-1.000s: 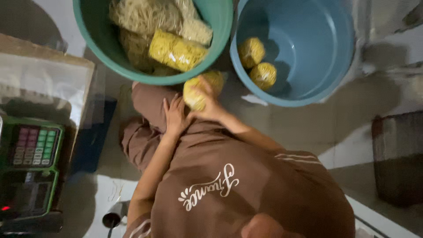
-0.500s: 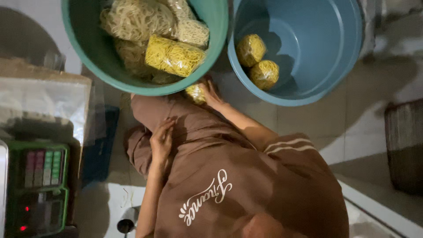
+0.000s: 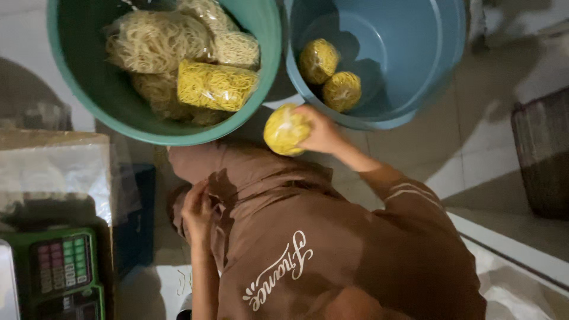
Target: The person takes portions of noodles from a large container, places them into plastic bags, and ties the bags shut with rubber bands while sitting on the floor.
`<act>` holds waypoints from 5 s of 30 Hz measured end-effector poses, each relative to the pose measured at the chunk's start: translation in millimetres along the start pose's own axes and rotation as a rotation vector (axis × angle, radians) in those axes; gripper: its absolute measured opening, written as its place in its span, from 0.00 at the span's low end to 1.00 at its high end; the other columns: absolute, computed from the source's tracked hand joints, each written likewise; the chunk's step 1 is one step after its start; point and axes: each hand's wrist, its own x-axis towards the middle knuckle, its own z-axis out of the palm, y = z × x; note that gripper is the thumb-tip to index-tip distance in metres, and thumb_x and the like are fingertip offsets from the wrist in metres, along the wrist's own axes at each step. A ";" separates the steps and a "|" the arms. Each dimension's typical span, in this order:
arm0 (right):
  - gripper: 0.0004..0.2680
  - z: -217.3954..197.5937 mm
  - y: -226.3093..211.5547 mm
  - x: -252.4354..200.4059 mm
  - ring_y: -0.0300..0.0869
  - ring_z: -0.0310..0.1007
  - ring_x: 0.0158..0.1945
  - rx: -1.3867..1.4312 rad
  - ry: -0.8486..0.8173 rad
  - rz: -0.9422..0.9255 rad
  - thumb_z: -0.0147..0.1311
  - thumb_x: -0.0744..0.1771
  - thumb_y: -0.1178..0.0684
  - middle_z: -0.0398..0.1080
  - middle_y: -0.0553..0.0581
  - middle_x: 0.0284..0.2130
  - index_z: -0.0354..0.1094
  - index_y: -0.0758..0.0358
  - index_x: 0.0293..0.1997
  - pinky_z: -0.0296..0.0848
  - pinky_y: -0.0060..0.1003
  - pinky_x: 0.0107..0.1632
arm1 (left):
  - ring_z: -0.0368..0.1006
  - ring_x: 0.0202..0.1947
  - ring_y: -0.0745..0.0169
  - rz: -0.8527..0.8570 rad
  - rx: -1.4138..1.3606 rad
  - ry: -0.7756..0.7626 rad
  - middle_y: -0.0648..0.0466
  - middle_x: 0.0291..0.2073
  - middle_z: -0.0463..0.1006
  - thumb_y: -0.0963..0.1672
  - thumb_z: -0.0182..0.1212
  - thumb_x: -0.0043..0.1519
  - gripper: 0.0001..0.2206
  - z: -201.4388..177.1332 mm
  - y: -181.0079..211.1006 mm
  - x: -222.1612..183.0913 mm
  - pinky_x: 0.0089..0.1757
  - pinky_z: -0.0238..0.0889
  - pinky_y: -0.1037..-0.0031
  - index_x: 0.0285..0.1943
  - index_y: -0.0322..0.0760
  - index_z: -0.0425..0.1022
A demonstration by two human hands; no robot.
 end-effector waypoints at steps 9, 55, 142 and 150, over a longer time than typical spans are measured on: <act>0.33 -218.9 -34.4 31.7 0.55 0.72 0.59 0.208 0.019 -0.066 0.73 0.59 0.59 0.64 0.65 0.58 0.50 0.64 0.68 0.79 0.46 0.54 | 0.75 0.55 0.57 -0.057 -0.008 -0.082 0.47 0.52 0.79 0.41 0.55 0.72 0.09 -4.5 -34.5 7.6 0.53 0.67 0.70 0.57 0.34 0.78; 0.13 128.5 -9.3 248.6 0.57 0.75 0.48 -0.916 -1.093 0.029 0.50 0.65 0.49 0.75 0.64 0.46 0.74 0.65 0.48 0.72 0.50 0.45 | 0.78 0.53 0.58 -0.007 -0.008 0.080 0.50 0.50 0.83 0.41 0.55 0.68 0.10 -35.0 -1.6 -19.1 0.54 0.71 0.70 0.54 0.36 0.80; 0.05 7.8 -252.8 5.9 0.36 0.68 0.12 0.792 -0.828 -0.025 0.50 0.70 0.61 0.69 0.55 0.19 0.64 0.61 0.51 0.67 0.24 0.16 | 0.78 0.40 0.19 -0.286 0.344 -0.266 0.29 0.35 0.81 0.59 0.64 0.56 0.52 -21.2 198.1 -64.6 0.42 0.69 0.39 0.82 0.38 0.35; 0.05 8.9 -276.0 19.4 0.37 0.64 0.10 1.062 -0.860 0.085 0.46 0.70 0.63 0.62 0.54 0.17 0.61 0.66 0.50 0.65 0.24 0.13 | 0.78 0.41 0.26 -0.153 0.459 0.024 0.36 0.38 0.80 0.53 0.60 0.66 0.35 -46.4 196.6 -57.8 0.39 0.70 0.45 0.80 0.39 0.52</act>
